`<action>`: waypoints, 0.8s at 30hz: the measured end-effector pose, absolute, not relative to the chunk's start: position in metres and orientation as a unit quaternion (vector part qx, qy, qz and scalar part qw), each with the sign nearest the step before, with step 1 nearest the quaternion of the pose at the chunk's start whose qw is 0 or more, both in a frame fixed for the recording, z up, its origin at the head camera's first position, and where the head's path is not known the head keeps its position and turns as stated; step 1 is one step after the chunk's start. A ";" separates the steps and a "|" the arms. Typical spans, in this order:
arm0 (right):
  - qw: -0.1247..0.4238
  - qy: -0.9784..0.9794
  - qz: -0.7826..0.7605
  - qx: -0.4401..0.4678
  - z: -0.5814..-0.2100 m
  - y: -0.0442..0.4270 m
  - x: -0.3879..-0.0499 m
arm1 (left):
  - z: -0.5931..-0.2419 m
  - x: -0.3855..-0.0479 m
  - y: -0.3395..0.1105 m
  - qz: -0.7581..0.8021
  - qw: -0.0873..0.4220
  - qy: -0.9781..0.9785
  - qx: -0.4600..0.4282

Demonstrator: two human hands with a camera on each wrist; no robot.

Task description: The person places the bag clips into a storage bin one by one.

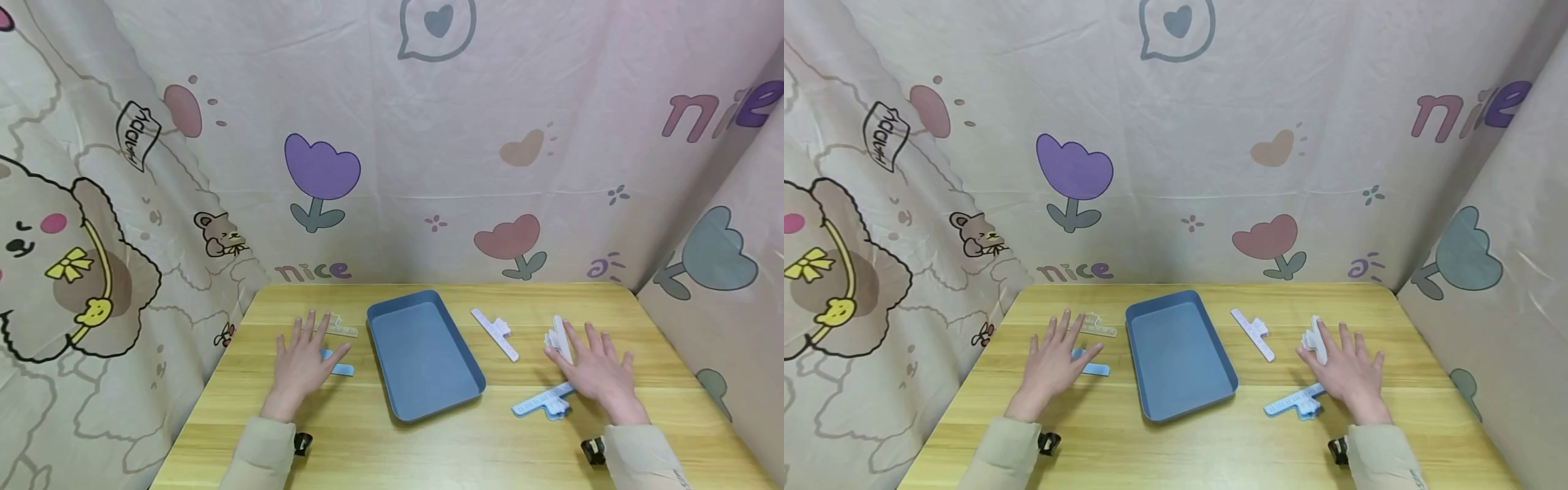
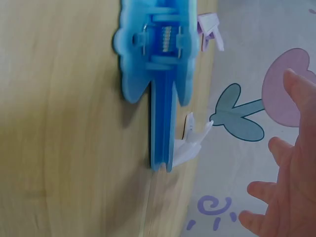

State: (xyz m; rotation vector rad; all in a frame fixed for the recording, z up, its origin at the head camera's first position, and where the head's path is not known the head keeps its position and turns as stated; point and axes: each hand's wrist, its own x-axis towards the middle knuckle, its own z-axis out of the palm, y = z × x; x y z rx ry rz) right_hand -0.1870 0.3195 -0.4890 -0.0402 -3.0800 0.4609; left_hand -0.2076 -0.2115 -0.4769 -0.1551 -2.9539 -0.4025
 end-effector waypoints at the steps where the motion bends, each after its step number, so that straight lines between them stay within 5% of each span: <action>1: 0.015 -0.989 0.149 -0.012 -0.489 0.319 -0.187 | -0.477 -0.207 -0.210 -0.137 0.081 -0.986 -0.053; 12: 0.013 -0.986 0.168 0.001 -0.486 0.309 -0.193 | -0.469 -0.206 -0.194 -0.206 0.135 -0.968 -0.054; 24: 0.015 -0.961 0.273 0.042 -0.486 0.290 -0.203 | -0.467 -0.204 -0.172 -0.390 0.092 -0.916 -0.032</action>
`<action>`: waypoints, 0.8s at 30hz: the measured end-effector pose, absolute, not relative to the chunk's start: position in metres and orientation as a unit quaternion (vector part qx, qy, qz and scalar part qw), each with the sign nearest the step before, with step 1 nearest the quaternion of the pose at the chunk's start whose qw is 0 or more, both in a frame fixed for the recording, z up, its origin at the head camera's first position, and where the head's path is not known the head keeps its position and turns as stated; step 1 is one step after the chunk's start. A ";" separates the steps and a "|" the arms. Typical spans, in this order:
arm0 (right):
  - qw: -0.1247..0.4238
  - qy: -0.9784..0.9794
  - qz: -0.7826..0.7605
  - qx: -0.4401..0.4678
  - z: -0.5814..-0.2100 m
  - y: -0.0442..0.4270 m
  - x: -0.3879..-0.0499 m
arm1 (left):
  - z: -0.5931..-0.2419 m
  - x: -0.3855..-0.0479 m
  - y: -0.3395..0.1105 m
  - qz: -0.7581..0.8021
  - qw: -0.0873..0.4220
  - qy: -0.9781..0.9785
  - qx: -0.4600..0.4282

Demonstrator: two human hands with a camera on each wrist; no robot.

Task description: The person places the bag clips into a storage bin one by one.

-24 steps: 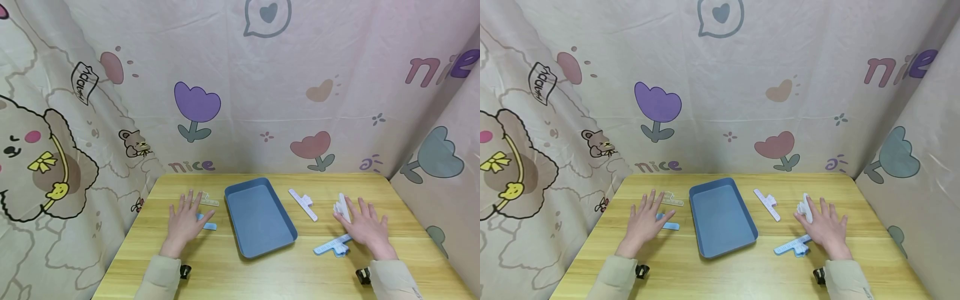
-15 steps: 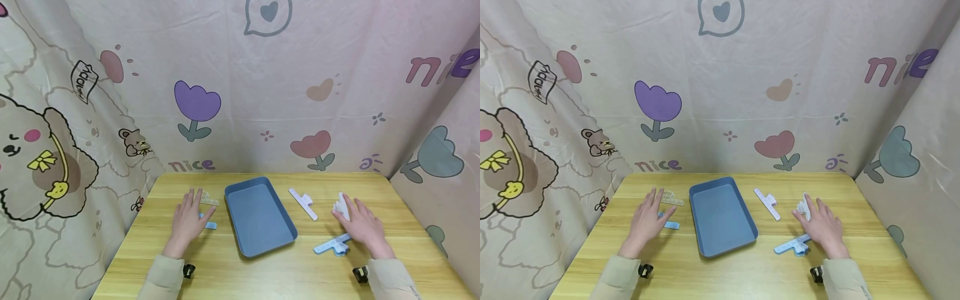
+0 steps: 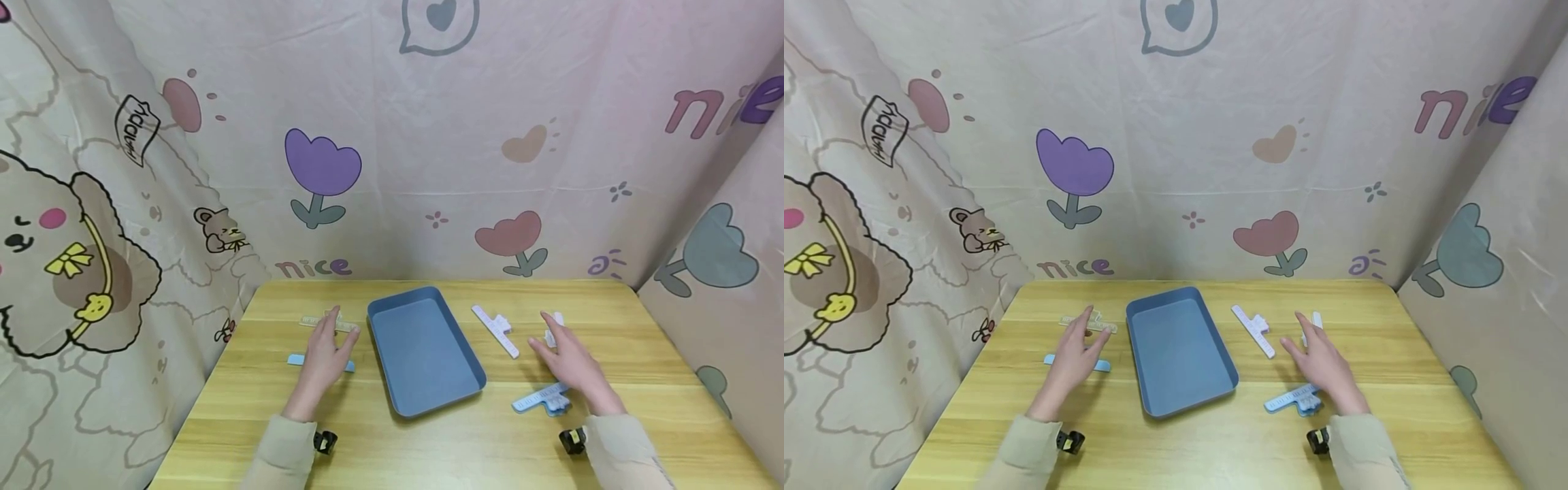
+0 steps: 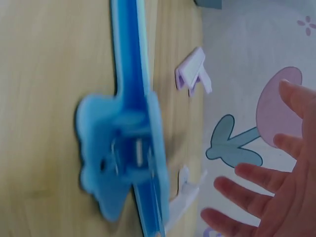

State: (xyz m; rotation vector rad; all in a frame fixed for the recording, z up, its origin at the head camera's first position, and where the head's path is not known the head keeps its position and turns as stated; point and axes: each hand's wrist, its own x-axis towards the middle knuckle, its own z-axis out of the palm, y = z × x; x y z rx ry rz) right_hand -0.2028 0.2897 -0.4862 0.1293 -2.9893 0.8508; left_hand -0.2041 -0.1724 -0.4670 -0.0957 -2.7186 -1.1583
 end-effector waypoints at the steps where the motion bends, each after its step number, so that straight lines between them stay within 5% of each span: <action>1: 0.017 -0.957 0.284 0.045 -0.486 0.288 -0.204 | -0.468 -0.204 -0.170 -0.401 0.093 -0.911 -0.031; 24: -0.022 -0.913 0.406 0.036 -0.500 0.273 -0.230 | -0.505 -0.222 -0.134 -0.514 0.009 -0.858 0.013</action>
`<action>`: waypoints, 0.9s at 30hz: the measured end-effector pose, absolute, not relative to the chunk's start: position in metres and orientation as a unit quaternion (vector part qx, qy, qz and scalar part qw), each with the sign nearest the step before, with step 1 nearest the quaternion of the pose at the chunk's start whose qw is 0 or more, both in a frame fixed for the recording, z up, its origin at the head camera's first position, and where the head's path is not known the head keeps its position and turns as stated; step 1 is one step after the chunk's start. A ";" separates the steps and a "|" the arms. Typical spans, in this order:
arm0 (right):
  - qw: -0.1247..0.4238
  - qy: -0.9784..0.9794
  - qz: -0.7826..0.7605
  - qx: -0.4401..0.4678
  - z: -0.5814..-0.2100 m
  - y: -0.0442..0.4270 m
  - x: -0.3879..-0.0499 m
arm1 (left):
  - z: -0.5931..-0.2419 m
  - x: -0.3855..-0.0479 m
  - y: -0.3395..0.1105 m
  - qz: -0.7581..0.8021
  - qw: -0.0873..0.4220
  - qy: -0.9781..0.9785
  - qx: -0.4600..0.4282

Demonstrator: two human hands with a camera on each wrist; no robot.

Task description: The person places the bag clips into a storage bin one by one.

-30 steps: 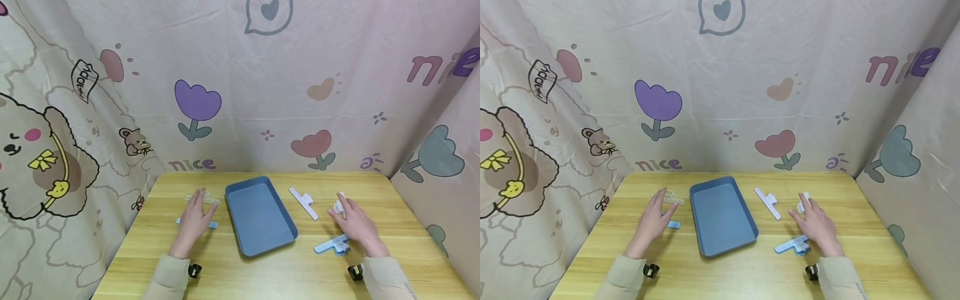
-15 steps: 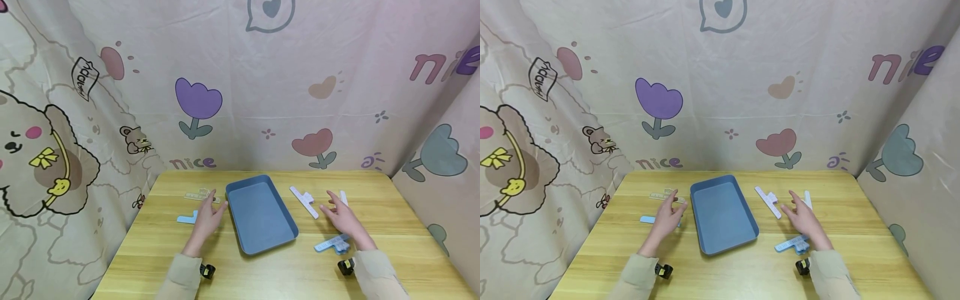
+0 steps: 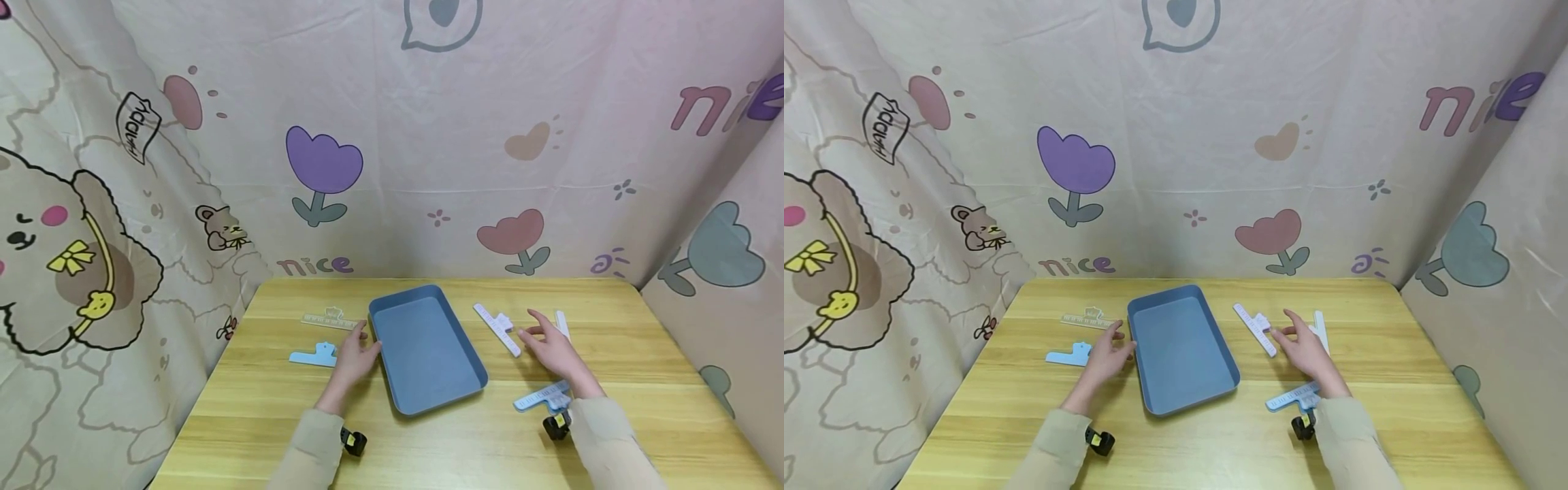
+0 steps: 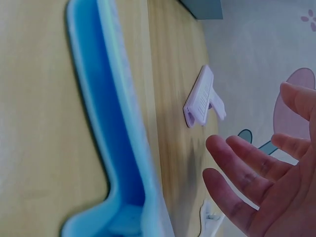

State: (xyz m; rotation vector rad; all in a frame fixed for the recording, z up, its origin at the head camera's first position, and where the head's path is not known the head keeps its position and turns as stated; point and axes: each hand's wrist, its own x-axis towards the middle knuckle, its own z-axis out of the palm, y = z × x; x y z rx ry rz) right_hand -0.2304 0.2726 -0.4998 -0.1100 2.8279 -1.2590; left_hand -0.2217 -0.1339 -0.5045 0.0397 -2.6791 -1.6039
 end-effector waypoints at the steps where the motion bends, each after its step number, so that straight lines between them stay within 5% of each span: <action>1: 0.027 0.910 -0.412 -0.032 -0.500 0.272 -0.231 | -0.507 -0.222 -0.133 -0.515 0.007 -0.857 0.010; 27: 0.074 0.877 -0.475 0.013 -0.500 0.273 -0.252 | -0.524 -0.229 -0.132 -0.585 -0.043 -0.810 -0.010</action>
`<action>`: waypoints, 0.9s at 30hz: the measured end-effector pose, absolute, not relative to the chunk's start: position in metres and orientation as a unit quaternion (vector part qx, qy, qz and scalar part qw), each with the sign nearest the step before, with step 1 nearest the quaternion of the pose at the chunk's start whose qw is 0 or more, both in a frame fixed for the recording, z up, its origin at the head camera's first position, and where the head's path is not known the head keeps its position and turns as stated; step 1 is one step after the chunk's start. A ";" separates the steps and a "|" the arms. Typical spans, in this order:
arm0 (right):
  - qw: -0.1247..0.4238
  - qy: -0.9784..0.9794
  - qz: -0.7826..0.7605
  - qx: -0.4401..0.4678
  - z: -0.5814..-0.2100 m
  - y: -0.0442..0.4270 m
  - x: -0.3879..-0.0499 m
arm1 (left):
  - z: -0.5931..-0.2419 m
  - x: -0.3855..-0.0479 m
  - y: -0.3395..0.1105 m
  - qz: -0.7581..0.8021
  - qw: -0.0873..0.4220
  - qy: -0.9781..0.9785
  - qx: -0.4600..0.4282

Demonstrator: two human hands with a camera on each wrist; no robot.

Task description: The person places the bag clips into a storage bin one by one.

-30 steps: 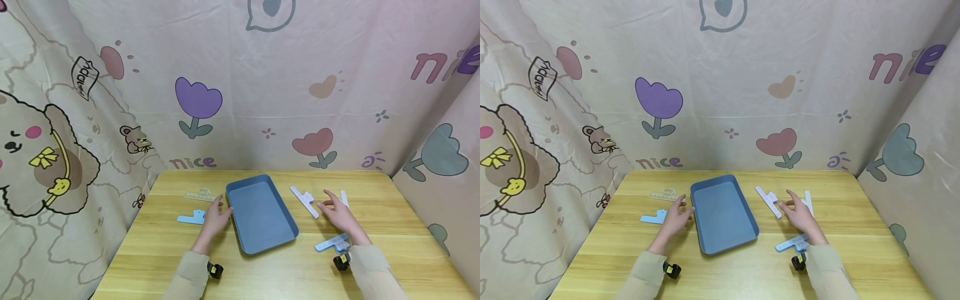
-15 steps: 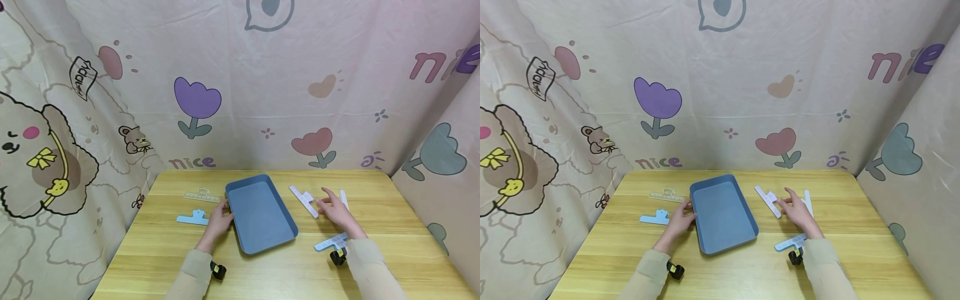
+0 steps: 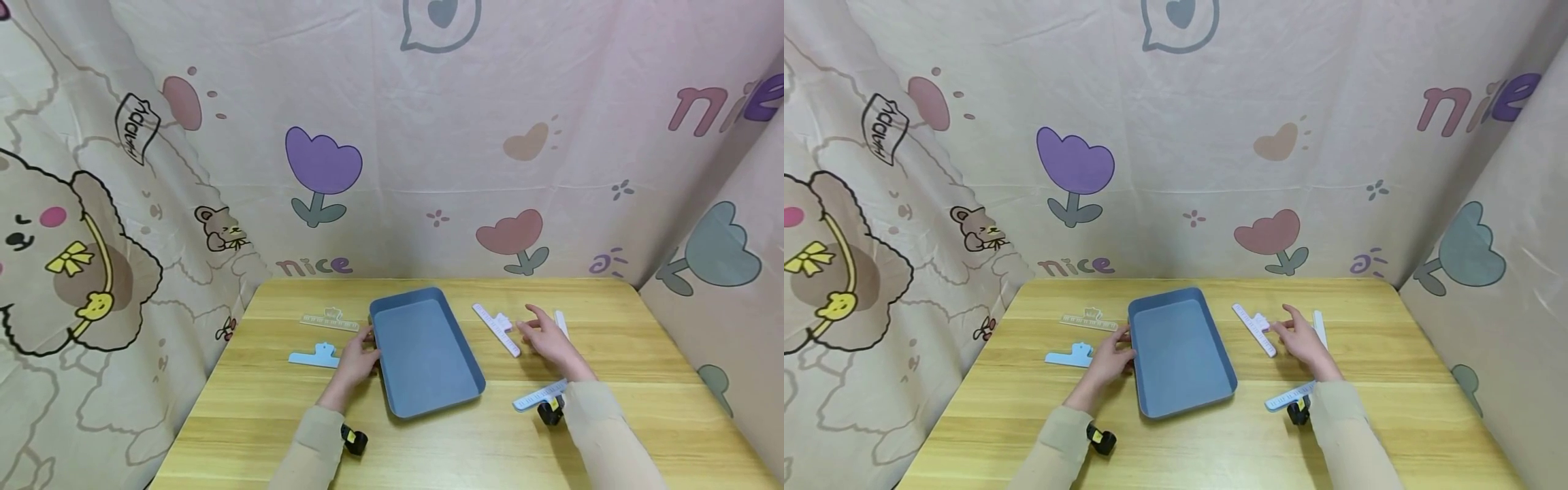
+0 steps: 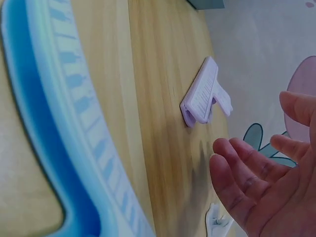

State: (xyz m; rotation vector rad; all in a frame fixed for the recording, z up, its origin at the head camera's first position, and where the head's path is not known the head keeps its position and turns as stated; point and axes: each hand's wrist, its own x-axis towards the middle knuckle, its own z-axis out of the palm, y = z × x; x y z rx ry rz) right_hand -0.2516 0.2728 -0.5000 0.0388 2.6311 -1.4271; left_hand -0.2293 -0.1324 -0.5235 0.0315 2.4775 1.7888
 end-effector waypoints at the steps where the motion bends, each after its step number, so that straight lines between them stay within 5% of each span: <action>1: 0.075 0.877 -0.475 0.013 -0.500 0.273 -0.253 | -0.524 -0.229 -0.133 0.587 0.045 0.808 0.010; 27: 0.135 0.813 -0.565 0.035 -0.509 0.265 -0.280 | -0.522 -0.227 -0.138 0.611 0.065 0.787 0.049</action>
